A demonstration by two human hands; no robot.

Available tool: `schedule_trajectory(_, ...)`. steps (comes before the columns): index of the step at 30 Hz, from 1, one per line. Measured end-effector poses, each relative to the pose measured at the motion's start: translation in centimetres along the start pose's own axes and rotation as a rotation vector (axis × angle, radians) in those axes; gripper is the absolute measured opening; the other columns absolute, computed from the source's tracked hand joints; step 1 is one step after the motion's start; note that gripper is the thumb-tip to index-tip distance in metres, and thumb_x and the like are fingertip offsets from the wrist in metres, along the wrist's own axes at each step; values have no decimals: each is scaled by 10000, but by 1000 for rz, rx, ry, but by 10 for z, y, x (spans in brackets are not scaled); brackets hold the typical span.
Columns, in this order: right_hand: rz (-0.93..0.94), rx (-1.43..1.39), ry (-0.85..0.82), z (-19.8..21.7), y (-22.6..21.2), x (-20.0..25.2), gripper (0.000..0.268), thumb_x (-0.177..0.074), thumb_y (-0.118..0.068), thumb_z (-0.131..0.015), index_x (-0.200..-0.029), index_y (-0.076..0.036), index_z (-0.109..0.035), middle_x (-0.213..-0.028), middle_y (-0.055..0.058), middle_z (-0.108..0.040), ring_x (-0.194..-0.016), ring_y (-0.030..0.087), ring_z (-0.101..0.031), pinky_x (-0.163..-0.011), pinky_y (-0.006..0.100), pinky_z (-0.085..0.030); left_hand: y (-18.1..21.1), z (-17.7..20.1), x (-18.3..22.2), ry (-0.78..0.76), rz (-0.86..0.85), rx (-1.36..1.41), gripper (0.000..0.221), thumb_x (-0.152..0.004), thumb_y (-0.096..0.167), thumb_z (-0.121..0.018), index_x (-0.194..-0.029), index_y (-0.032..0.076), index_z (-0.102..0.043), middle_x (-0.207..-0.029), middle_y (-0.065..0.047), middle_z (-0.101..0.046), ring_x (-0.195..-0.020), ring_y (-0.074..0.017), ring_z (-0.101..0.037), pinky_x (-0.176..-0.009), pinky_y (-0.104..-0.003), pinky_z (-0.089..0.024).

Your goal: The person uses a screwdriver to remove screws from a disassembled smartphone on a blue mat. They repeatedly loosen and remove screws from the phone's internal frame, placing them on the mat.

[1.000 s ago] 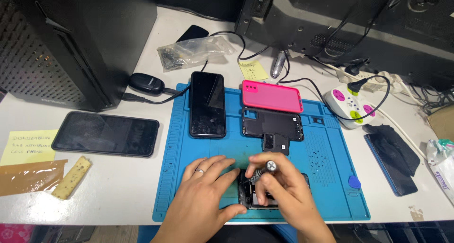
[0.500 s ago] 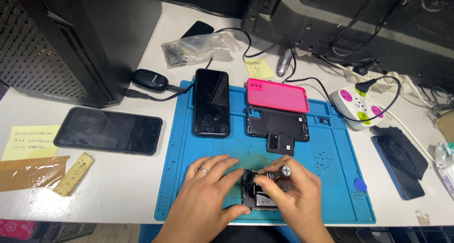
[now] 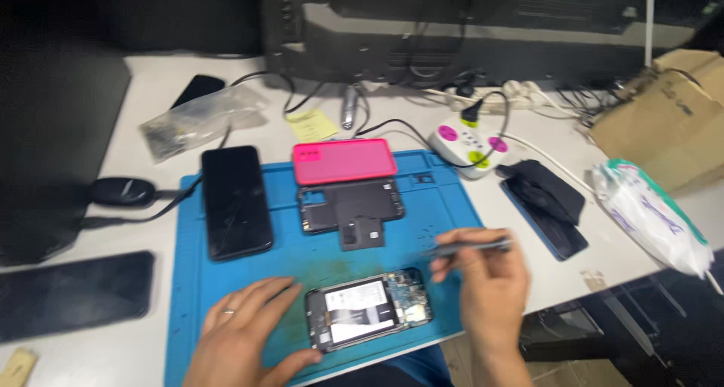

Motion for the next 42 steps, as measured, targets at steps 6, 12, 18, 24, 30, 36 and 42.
schedule_trajectory(6,70,-128,412,100,7,-43,255,-1024,-324,-662,-1028,-80,-588,-950,171,-682,-581,185,-599,-528,251,-497,33,7,-60,-272,20,-17,578,-837,582,-774,-1339,310,-679,-1429,99,-627,-1319,-210,-546,-1033,-477,-416)
schedule_trajectory(12,-43,-291,449,116,43,-40,183,-1025,-248,-659,-999,-82,-587,-914,180,-681,-559,198,-590,-509,269,-446,115,-5,-146,-289,-221,28,24,-890,201,-732,-882,180,-723,-987,55,-734,-949,-258,-616,-806,-429,-457)
schedule_trajectory(18,-94,-295,445,116,42,-39,144,-1044,-203,-613,-989,-73,-585,-924,189,-680,-551,183,-583,-506,270,-442,143,-77,-200,-233,-397,-43,33,-854,166,-776,-858,156,-745,-881,-28,-676,-917,-326,-602,-807,-480,-443)
schedule_trajectory(24,-97,-310,417,114,40,-38,167,-1029,-234,-632,-979,-80,-590,-917,178,-678,-550,192,-566,-509,269,-437,136,-111,-223,-217,-405,-49,97,-781,113,-791,-817,192,-749,-908,8,-711,-901,-298,-596,-808,-465,-440)
schedule_trajectory(30,-102,-309,409,116,41,-37,166,-1021,-245,-641,-989,-87,-599,-909,173,-665,-567,200,-543,-519,269,-446,128,-97,-225,-285,-333,-8,55,-819,165,-794,-855,189,-760,-932,-2,-727,-925,-316,-633,-883,-477,-438)
schedule_trajectory(36,-104,-313,402,116,41,-37,161,-1013,-240,-648,-978,-90,-601,-899,171,-667,-547,186,-544,-506,261,-431,158,-108,-202,-178,-628,-165,177,-879,156,-727,-709,177,-681,-776,-8,-617,-826,-274,-576,-750,-436,-388)
schedule_trajectory(42,-115,-321,395,117,44,-37,159,-1010,-243,-652,-988,-96,-598,-903,172,-656,-576,192,-536,-507,258,-420,181,-107,-195,-95,-782,-381,174,-813,82,-763,-679,147,-673,-722,-12,-618,-790,-271,-567,-768,-455,-424)
Point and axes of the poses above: each hand's wrist, its own x-axis away from the middle knuckle, its own z-axis out of the back of the hand, y = z × x, the point moved 9 cm from there along -x, towards the middle knuckle
